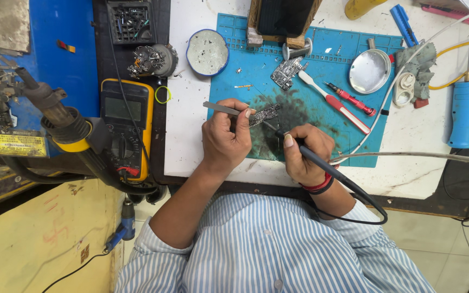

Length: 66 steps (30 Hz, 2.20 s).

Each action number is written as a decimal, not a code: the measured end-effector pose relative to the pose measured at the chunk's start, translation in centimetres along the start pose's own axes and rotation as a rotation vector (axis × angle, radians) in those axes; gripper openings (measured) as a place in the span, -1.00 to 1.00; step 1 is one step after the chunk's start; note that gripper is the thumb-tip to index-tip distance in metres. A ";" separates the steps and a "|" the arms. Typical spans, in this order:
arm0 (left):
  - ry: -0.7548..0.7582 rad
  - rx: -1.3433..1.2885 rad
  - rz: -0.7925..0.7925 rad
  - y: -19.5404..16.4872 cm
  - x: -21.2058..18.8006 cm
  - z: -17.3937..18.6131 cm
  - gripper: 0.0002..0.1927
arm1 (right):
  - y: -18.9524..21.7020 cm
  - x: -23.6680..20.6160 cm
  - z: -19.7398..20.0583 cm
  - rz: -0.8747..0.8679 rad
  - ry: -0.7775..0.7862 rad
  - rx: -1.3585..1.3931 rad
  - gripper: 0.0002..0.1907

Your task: The person holds a small circuit board with tweezers and uses a soldering iron to apply heat to specific points on the board. The person repeatedly adjusts the board's position and applies solder to different areas while maintaining a steady hand.

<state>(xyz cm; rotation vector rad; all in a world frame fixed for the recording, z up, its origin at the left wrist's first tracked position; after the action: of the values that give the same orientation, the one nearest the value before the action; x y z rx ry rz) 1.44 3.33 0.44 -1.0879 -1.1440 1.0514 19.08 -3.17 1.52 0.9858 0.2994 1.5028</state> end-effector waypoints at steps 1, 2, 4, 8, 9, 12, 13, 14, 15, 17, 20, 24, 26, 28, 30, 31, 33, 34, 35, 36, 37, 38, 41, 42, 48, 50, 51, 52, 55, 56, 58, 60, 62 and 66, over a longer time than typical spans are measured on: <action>-0.001 0.002 -0.002 0.0 0.0 0.0 -0.90 | 0.0 0.0 0.0 -0.001 0.001 0.000 -0.87; 0.000 0.003 -0.003 0.0 0.0 0.0 -0.90 | 0.0 0.0 0.0 0.001 0.003 -0.007 -0.87; 0.002 0.005 -0.004 0.1 0.0 0.0 -0.90 | 0.0 0.0 0.0 0.005 0.008 -0.020 -0.87; 0.002 0.004 -0.003 0.1 0.0 0.0 -0.90 | 0.0 0.0 0.0 -0.004 0.001 -0.004 -0.87; 0.003 0.004 -0.003 0.1 0.0 0.0 -0.89 | -0.1 0.0 0.0 -0.002 0.007 -0.011 -0.87; 0.007 -0.004 -0.008 0.1 0.0 0.0 -0.89 | 0.0 0.0 0.0 -0.002 0.007 0.000 -0.87; 0.007 -0.007 -0.012 0.1 0.0 0.0 -0.89 | 0.0 0.0 0.1 -0.002 0.004 0.008 -0.87; 0.004 -0.009 -0.009 0.1 0.0 0.0 -0.89 | 0.0 0.0 0.0 -0.002 0.005 0.004 -0.88; 0.000 -0.010 -0.006 0.1 0.0 0.0 -0.89 | 0.0 0.0 0.0 -0.003 0.005 -0.001 -0.88; 0.001 -0.011 -0.003 0.1 0.0 0.0 -0.89 | 0.0 0.0 0.0 -0.003 0.006 -0.005 -0.88; 0.004 -0.010 0.001 0.1 0.0 0.0 -0.89 | 0.0 0.1 0.0 -0.001 0.005 0.000 -0.88; 0.006 -0.007 -0.001 0.2 0.0 0.0 -0.89 | 0.0 0.0 0.0 -0.001 0.010 -0.007 -0.88; 0.009 -0.008 -0.003 0.2 0.0 0.0 -0.89 | 0.0 0.0 0.1 -0.001 0.010 -0.009 -0.88; 0.004 -0.008 0.004 0.1 0.0 0.0 -0.89 | 0.0 0.0 0.0 0.000 0.006 0.005 -0.88; 0.008 0.001 0.001 0.1 0.0 0.1 -0.89 | 0.0 0.0 0.0 0.000 0.014 -0.007 -0.88; 0.010 0.005 0.000 0.1 0.0 0.1 -0.89 | 0.0 0.0 0.1 -0.001 0.019 -0.014 -0.88; 0.005 0.001 0.004 0.1 0.1 0.0 -0.89 | 0.0 0.0 0.1 -0.006 0.015 -0.012 -0.88; 0.002 0.000 0.008 0.1 0.0 0.0 -0.90 | 0.0 0.0 0.1 -0.010 0.015 -0.010 -0.88; 0.001 0.000 0.007 0.1 0.0 0.0 -0.90 | 0.0 0.0 0.1 -0.008 0.016 -0.010 -0.88; 0.000 0.001 0.005 0.1 0.0 0.0 -0.90 | 0.0 0.0 0.1 -0.006 0.016 -0.010 -0.88; 0.000 0.001 0.003 0.1 0.0 0.0 -0.89 | 0.0 0.0 0.1 -0.004 0.016 -0.010 -0.88; -0.001 0.002 0.002 0.1 0.0 0.0 -0.90 | 0.0 0.0 0.1 -0.006 0.018 -0.013 -0.88; -0.003 0.002 0.000 0.1 0.0 -0.1 -0.90 | 0.0 0.0 0.1 -0.009 0.019 -0.022 -0.88; -0.003 0.000 0.000 0.1 0.0 0.0 -0.90 | 0.0 0.0 0.1 -0.008 0.016 -0.025 -0.88; 0.001 0.000 -0.003 0.1 0.0 0.0 -0.90 | -0.1 -0.1 0.0 -0.004 -0.014 0.003 -0.88; 0.002 0.002 -0.001 0.1 0.0 0.0 -0.90 | -0.1 -0.1 0.0 -0.002 -0.007 0.009 -0.88; 0.002 0.000 0.006 0.1 0.0 0.0 -0.90 | -0.1 -0.1 0.0 0.001 -0.002 0.007 -0.88; 0.003 0.000 0.014 0.1 0.0 0.0 -0.90 | -0.1 -0.1 0.1 0.003 0.003 0.006 -0.88; 0.002 -0.012 0.004 0.1 -0.1 0.0 -0.90 | 0.0 0.0 0.0 0.002 0.007 -0.002 -0.88; 0.003 -0.009 0.007 0.1 0.0 0.0 -0.90 | 0.0 0.0 0.0 0.003 0.005 -0.001 -0.88; 0.003 -0.005 0.016 0.1 -0.1 0.0 -0.90 | 0.0 0.1 0.1 0.003 0.003 0.001 -0.87; 0.003 -0.006 0.017 0.1 0.0 0.0 -0.90 | 0.0 0.1 0.0 0.006 0.004 -0.003 -0.87; 0.004 -0.008 0.017 0.1 -0.1 0.0 -0.89 | 0.1 0.1 0.1 0.003 0.007 -0.004 -0.87; 0.006 -0.003 0.010 0.1 0.0 0.0 -0.89 | 0.1 0.0 0.1 -0.003 0.010 0.002 -0.87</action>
<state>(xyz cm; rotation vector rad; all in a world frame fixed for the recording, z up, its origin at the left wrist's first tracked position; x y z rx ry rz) 1.41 3.29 0.38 -1.0995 -1.1372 1.0536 19.09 -3.18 1.63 0.9791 0.3091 1.5053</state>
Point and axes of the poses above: each hand's wrist, its own x-axis towards the middle knuckle, its own z-axis out of the back of the hand, y = z × x, the point moved 1 cm from there along x, towards the middle knuckle, and after that the axes turned 11 degrees about -x, right-handed, at the moved point
